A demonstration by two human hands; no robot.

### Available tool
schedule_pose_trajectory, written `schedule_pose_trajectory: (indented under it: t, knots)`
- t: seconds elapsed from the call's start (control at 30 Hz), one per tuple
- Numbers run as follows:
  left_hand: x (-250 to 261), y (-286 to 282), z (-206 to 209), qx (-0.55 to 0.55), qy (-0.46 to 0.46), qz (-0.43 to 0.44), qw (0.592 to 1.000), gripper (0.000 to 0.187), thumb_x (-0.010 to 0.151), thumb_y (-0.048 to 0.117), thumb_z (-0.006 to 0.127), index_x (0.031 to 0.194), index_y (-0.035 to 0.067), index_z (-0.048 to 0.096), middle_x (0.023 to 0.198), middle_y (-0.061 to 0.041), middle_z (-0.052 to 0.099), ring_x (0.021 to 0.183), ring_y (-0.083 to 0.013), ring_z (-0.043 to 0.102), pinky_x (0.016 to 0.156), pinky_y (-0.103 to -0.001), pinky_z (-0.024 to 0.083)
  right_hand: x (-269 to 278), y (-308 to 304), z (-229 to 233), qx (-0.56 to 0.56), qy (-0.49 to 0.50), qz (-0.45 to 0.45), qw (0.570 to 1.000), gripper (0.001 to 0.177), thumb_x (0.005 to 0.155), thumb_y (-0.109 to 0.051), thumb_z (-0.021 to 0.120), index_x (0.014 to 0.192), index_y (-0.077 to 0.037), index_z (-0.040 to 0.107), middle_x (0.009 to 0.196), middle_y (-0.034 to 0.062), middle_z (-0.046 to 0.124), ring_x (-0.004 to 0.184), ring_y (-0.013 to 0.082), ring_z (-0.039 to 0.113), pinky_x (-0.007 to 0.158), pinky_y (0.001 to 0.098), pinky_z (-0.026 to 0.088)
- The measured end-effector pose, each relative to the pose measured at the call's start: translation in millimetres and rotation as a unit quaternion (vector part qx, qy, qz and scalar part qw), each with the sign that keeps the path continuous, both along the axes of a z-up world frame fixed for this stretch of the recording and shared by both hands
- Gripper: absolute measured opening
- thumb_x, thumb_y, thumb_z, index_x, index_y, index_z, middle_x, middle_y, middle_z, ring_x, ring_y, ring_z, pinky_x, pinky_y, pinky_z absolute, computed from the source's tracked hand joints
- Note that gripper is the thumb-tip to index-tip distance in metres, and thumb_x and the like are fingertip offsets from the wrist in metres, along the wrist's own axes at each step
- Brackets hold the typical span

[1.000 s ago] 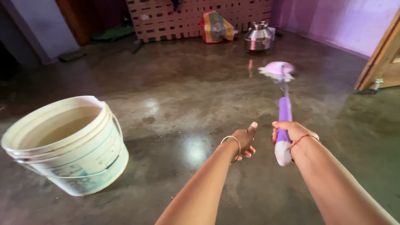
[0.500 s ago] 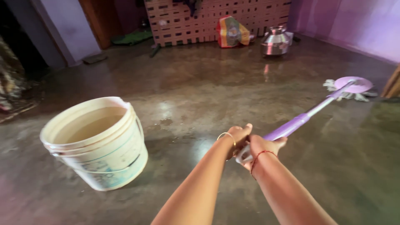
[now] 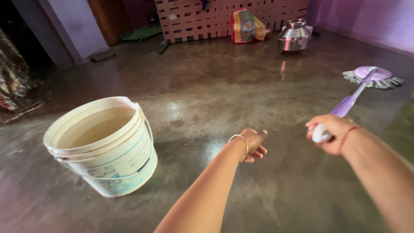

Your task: The person mops a concrete floor using a purple mop with a pink head. They dip the mop into a white bucket of water, wring it out, and continue mopping the floor in a room with pink walls and a patterned partition.

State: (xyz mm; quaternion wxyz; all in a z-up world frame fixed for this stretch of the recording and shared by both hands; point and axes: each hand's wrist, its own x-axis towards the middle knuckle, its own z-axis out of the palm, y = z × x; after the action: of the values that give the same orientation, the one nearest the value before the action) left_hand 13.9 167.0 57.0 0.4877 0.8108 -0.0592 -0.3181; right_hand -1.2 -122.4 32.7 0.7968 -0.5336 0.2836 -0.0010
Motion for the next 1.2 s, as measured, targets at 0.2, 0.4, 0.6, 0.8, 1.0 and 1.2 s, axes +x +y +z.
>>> schedule_pose_trajectory:
  t: [0.2,0.4,0.6,0.8,1.0,1.2]
  knots:
    - [4,-32,-8,-0.038,0.018,0.006,0.999,0.047,0.103,0.047,0.044,0.137,0.015,0.052,0.088,-0.003,0.073,0.066,-0.0131,0.064,0.054,-0.031,0.048,14,-22,7,-0.017,-0.035,0.043,0.998,0.021,0.082,0.003,0.069,0.08,-0.007,0.051,0.073,0.0046,0.055,0.06,0.0159,0.056,0.053,0.0297,0.047]
    - [14,-50,-17,-0.05,0.032,0.019,0.998,0.044,0.102,0.045,0.046,0.132,0.014,0.059,0.088,-0.003,0.073,0.065,-0.0121,0.063,0.054,-0.031,0.047,18,25,6,-0.071,-0.004,0.034,0.997,0.023,0.078,0.009,0.067,0.08,-0.005,0.049,0.071,0.0074,0.056,0.06,0.0193,0.058,0.055,0.0348,0.051]
    - [25,-46,-36,-0.059,0.045,0.056,0.996,0.045,0.102,0.047,0.046,0.128,0.014,0.062,0.088,-0.003,0.072,0.065,-0.0127,0.062,0.056,-0.032,0.046,27,69,14,-0.05,0.001,0.094,0.994,0.039,0.075,0.012,0.068,0.097,-0.009,0.043,0.074,0.0086,0.055,0.059,0.0187,0.059,0.054,0.0369,0.054]
    - [35,-22,-49,-0.114,0.067,0.183,0.974,0.063,0.103,0.063,0.036,0.125,0.01,0.062,0.079,-0.007,0.069,0.055,-0.0153,0.057,0.051,-0.034,0.043,23,123,25,-0.05,0.029,0.12,0.991,0.074,0.079,0.008,0.064,0.131,-0.032,0.028,0.087,0.0125,0.057,0.061,0.0189,0.056,0.051,0.0372,0.045]
    - [30,3,-41,-0.133,0.093,0.284,0.945,0.067,0.101,0.068,0.031,0.126,0.012,0.058,0.082,-0.007,0.069,0.059,-0.0176,0.057,0.055,-0.036,0.043,-2,163,52,-0.113,0.064,0.211,0.969,0.09,0.08,0.007,0.061,0.144,-0.044,0.025,0.087,0.0109,0.054,0.061,0.0197,0.055,0.051,0.0392,0.047]
    - [12,-10,-29,-0.194,0.106,0.253,0.942,0.069,0.098,0.07,0.033,0.121,0.011,0.062,0.086,-0.005,0.063,0.064,-0.0182,0.061,0.059,-0.039,0.05,-43,172,83,-0.141,0.067,0.272,0.949,0.077,0.082,-0.001,0.063,0.141,-0.038,0.031,0.082,0.0107,0.058,0.056,0.0172,0.052,0.048,0.0364,0.043]
